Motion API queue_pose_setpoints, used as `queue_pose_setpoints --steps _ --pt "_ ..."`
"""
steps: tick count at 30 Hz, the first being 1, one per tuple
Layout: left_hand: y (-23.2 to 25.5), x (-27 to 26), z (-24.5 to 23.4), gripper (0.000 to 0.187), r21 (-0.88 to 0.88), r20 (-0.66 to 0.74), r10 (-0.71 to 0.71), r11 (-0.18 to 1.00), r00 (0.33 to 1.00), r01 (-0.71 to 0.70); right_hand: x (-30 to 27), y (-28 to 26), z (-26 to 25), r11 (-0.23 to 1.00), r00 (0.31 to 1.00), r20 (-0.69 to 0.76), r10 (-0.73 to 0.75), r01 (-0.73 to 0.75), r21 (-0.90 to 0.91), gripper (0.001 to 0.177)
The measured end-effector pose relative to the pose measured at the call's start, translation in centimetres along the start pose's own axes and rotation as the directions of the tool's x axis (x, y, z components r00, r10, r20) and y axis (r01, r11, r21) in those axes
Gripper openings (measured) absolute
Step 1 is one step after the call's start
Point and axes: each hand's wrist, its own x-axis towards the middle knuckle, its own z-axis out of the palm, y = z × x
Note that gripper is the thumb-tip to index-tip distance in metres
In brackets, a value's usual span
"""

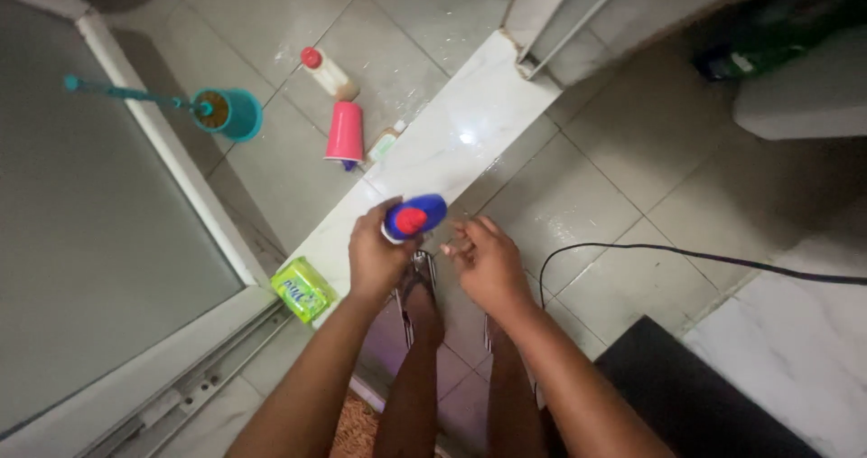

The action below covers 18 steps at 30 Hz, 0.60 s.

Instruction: Checking and organizing various household cleaning products and antiseptics on a bathroom floor.

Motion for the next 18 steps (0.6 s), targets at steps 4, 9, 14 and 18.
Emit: queue_pose_setpoints --steps 4,9,14,18 --pt "2.3 -1.1 1.8 0.067 -0.046 0.087 0.061 0.997 0.994 -0.058 -1.8 -2.2 -3.4 0.966 0.994 -0.101 -0.047 0.071 0.249 0.041" --pt "6.9 -1.3 3.8 0.081 -0.143 0.244 0.221 0.971 0.944 -0.19 -3.1 -0.3 -6.4 0.988 0.984 -0.115 -0.137 0.145 0.06 0.066" --pt "11.8 -2.1 5.0 0.099 -0.22 0.327 0.304 0.945 0.895 -0.24 -5.2 0.6 -10.0 0.988 0.969 -0.205 -0.135 0.147 0.044 0.061" --pt "14.5 -2.3 5.7 0.102 -0.248 0.357 0.384 0.918 0.852 -0.31 -5.5 2.1 -12.1 0.997 0.982 -0.184 -0.049 0.06 0.054 0.053"
